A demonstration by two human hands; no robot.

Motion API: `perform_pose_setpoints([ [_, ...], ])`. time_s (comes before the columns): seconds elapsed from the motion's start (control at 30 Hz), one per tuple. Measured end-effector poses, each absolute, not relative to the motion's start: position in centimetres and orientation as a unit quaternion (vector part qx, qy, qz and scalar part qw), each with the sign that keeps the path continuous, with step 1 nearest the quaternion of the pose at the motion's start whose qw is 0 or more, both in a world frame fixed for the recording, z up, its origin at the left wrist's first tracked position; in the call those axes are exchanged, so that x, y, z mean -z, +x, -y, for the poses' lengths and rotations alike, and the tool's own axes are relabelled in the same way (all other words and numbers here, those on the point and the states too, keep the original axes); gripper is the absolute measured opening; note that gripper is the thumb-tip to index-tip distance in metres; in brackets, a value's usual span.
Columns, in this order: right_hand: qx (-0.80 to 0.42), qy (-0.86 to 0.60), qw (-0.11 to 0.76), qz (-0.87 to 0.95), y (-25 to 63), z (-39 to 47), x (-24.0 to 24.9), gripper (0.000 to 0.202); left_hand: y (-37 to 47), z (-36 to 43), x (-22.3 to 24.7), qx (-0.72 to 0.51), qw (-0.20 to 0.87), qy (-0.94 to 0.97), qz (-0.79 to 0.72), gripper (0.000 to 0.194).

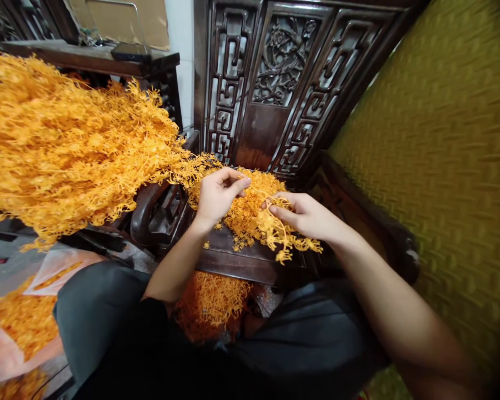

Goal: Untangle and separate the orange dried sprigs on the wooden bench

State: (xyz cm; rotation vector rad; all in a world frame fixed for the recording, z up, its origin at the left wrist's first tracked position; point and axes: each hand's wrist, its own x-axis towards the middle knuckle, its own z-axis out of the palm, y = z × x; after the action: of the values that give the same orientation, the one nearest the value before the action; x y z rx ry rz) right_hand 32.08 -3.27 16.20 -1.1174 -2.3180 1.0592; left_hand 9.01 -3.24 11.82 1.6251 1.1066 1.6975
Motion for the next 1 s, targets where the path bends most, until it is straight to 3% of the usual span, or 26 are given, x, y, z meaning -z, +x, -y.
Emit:
perform_pose_setpoints([
  [0.1, -0.345, -0.429, 0.163, 0.819, 32.0, 2.8, -15.3, 0.032, 8.6, 4.2, -12.9, -0.531, 0.115, 0.688, -0.481, 0.011],
  [0.17, -0.342, -0.45, 0.149, 0.812, 31.9, 2.5, -14.8, 0.032, 8.8, 5.2, -13.8, -0.473, 0.015, 0.747, -0.468, 0.027],
  [0.27, -0.353, -0.443, 0.156, 0.809, 32.0, 2.2, -14.4, 0.032, 9.8, 6.3, -14.4, -0.372, -0.032, 0.861, -0.346, 0.043],
  [0.37, -0.376, -0.415, 0.142, 0.816, 32.2, 2.4, -14.8, 0.03, 10.5, 6.2, -13.7, -0.304, -0.015, 0.901, -0.308, 0.039],
  [0.5, -0.391, -0.407, 0.099, 0.819, 32.4, 3.2, -15.2, 0.033, 10.3, 5.1, -12.2, -0.293, 0.068, 0.888, -0.348, 0.046],
  [0.67, -0.305, -0.405, 0.241, 0.828, 32.6, 3.4, -14.9, 0.048, 9.6, 4.8, -12.2, -0.277, 0.103, 0.875, -0.383, 0.06],
  [0.83, -0.272, -0.364, 0.328, 0.828, 32.5, 3.3, -14.5, 0.051, 9.1, 5.2, -13.5, -0.303, 0.162, 0.864, -0.367, 0.05],
  [1.0, -0.187, -0.301, 0.337, 0.872, 32.5, 3.9, -15.1, 0.029, 8.6, 5.3, -14.4, -0.288, 0.266, 0.843, -0.368, 0.036],
])
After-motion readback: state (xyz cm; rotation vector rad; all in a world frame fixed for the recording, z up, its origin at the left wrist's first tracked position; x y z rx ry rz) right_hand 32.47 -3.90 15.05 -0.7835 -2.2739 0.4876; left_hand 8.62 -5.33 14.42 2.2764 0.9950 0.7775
